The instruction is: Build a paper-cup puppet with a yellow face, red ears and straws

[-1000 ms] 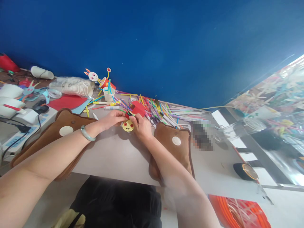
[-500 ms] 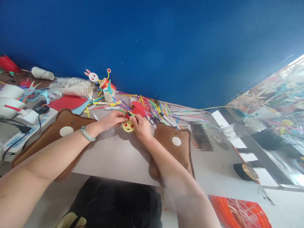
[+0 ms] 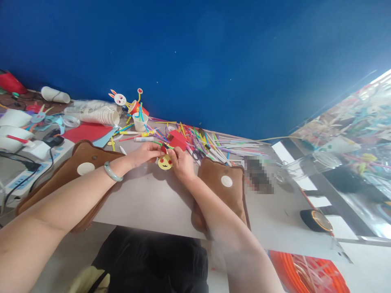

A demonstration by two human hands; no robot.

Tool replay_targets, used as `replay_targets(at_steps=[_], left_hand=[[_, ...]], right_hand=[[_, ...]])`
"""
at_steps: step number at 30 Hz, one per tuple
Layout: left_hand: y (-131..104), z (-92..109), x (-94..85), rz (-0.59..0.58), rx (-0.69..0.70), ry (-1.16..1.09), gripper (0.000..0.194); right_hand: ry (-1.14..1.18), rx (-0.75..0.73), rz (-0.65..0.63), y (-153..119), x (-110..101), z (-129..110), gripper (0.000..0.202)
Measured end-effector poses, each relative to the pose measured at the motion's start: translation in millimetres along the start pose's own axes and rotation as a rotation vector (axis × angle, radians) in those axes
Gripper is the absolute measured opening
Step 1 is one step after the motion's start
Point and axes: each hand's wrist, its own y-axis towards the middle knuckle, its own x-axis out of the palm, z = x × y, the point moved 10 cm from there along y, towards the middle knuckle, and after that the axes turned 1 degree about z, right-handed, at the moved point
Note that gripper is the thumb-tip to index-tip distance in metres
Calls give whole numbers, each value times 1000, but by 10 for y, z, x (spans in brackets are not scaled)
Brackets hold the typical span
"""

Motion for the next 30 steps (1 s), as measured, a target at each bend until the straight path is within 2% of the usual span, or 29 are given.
replay_targets(at_steps=[7, 13, 21, 25, 30], left_hand=[[8, -13, 8, -26, 7, -5, 18], [-5, 9, -10, 1, 5, 32, 21], [27, -49, -142, 95, -16, 42, 22], [43, -54, -158, 98, 3, 43, 28], [30, -47, -95, 52, -2, 36, 23]], right_hand=[[12, -5, 1, 1, -4, -9, 47], [26, 0, 2, 5, -8, 4, 48], [147, 100, 141, 46, -154, 143, 55], [129, 79, 127, 33, -147, 102, 54], [37, 16, 54, 13, -64, 37, 50]])
